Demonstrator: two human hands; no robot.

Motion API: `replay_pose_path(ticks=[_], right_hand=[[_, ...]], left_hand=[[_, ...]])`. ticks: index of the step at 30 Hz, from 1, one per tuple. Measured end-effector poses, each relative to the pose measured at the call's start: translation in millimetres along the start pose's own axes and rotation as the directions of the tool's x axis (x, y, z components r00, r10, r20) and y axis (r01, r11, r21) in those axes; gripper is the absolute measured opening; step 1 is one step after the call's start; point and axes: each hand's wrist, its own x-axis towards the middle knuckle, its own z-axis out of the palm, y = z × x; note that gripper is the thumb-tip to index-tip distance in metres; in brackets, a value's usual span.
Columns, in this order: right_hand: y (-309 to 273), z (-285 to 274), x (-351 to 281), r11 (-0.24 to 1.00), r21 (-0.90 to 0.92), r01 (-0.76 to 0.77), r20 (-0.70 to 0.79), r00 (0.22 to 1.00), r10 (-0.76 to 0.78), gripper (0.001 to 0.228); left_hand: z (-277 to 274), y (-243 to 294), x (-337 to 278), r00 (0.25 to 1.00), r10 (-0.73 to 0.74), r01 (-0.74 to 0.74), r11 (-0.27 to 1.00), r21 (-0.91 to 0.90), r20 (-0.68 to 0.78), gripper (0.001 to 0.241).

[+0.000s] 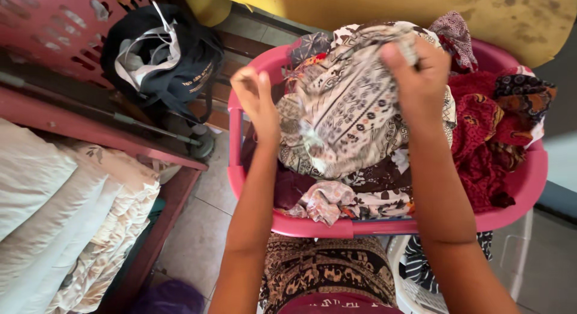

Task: The person folds multiple garments by hand over a pink laundry basin. They handle a black and white striped shirt and a patterned white shirt, smoothing and folding each item before placing it back into the basin.

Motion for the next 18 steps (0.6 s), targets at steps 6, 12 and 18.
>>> replay_pose_path(ticks=[6,12,18], right_hand=[[5.8,19.1,-4.8,0.986,-0.167,-0.029,0.226,0.972,0.067,0.041],[-4.4,-15.3,1.3,0.743,0.669,0.010,-0.273,0.933,0.233,0.014],[-27.4,-16.7,17.9,0.717,-0.695,-0.056,0.071,0.987,0.146,0.015]], left_hand=[[33.0,34.2,-46.9,0.790,-0.080,-0.232,0.878,0.418,0.607,0.025],[17.1,17.2,-19.8,0.842,-0.110,-0.335,0.659,0.673,0.528,0.027],[14.5,-0.1,-13.4,0.611,-0.520,0.780,0.525,-0.341,0.597,0.023]])
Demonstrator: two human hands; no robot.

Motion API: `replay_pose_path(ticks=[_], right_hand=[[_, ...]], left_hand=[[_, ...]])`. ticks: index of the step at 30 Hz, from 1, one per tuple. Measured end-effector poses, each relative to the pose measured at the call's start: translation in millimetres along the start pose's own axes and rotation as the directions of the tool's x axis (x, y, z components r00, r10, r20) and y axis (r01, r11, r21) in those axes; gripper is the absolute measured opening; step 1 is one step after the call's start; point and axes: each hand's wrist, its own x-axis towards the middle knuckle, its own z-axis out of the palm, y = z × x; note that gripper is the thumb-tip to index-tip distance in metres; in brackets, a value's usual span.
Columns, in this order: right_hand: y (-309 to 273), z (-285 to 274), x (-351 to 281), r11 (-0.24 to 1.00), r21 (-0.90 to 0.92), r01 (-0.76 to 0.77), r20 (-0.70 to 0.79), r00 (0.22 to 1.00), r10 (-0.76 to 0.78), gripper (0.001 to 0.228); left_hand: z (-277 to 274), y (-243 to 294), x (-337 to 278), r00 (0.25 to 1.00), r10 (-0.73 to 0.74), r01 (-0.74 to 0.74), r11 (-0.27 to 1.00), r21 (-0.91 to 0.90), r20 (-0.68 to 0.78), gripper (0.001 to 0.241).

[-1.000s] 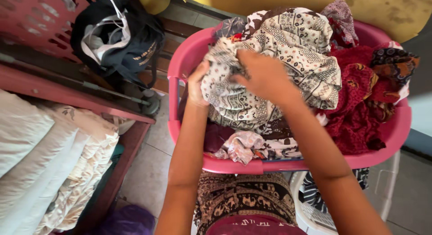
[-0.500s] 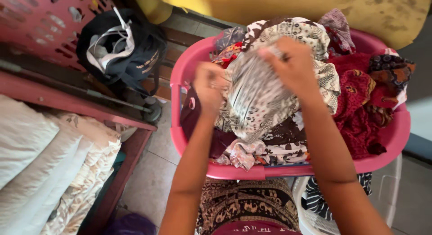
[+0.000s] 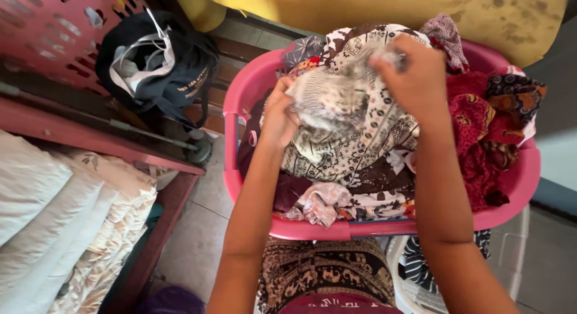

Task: The person folds multiple garments by hand over a pink laundry basin. They handle a black and white striped shirt and a patterned white shirt, smoothing and folding each item before placing it back into the basin.

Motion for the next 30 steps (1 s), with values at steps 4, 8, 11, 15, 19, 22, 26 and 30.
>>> replay_pose_path(ticks=[4,8,11,15,19,22,26,30], right_hand=[[-19.1,13.4,-4.9,0.863,-0.262,0.432,-0.013,0.893,-0.450,0.047],[-38.9,42.4,-19.4,0.961,-0.053,0.273,0.473,0.854,-0.217,0.032],[-37.6,48.6,-17.9,0.972,0.078,0.220,0.426,0.874,-0.232,0.019],[-7.1,9.8,-7.1,0.372,0.927,0.045,-0.034,0.999,-0.035,0.013],[19.0,-34.1,-8.7,0.009,0.979,0.203,-0.204,0.978,0.034,0.015],[22.3,-54.2,-10.7,0.268,0.903,0.335,-0.365,0.929,0.067,0.032],[6.9,-51.0,-17.7,0.953,0.300,0.039,-0.194,0.981,0.021,0.049],[5.8,-10.3,-34.2,0.834,-0.354,0.424,0.360,0.884,-0.297,0.099]], left_hand=[[1.5,7.4,-7.4,0.996,0.041,-0.021,0.967,-0.253,0.075,0.038],[-2.4,7.4,-4.8,0.997,-0.049,0.035,0.980,-0.197,-0.062,0.041],[-5.8,7.7,2.1,0.981,0.033,-0.044,0.997,-0.056,-0.191,0.037],[-1.3,8.7,3.9,0.947,0.320,-0.259,0.834,0.487,-0.044,0.044],[7.8,12.1,-7.1,0.828,0.352,-0.492,0.086,0.866,0.436,0.051],[11.4,-7.9,-5.0,0.922,0.066,-0.367,-0.166,0.915,0.382,0.030],[-9.4,-10.0,3.8,0.953,0.281,-0.250,0.526,0.813,0.111,0.032],[-35.6,13.2,6.2,0.961,0.255,-0.246,0.965,0.087,-0.108,0.046]])
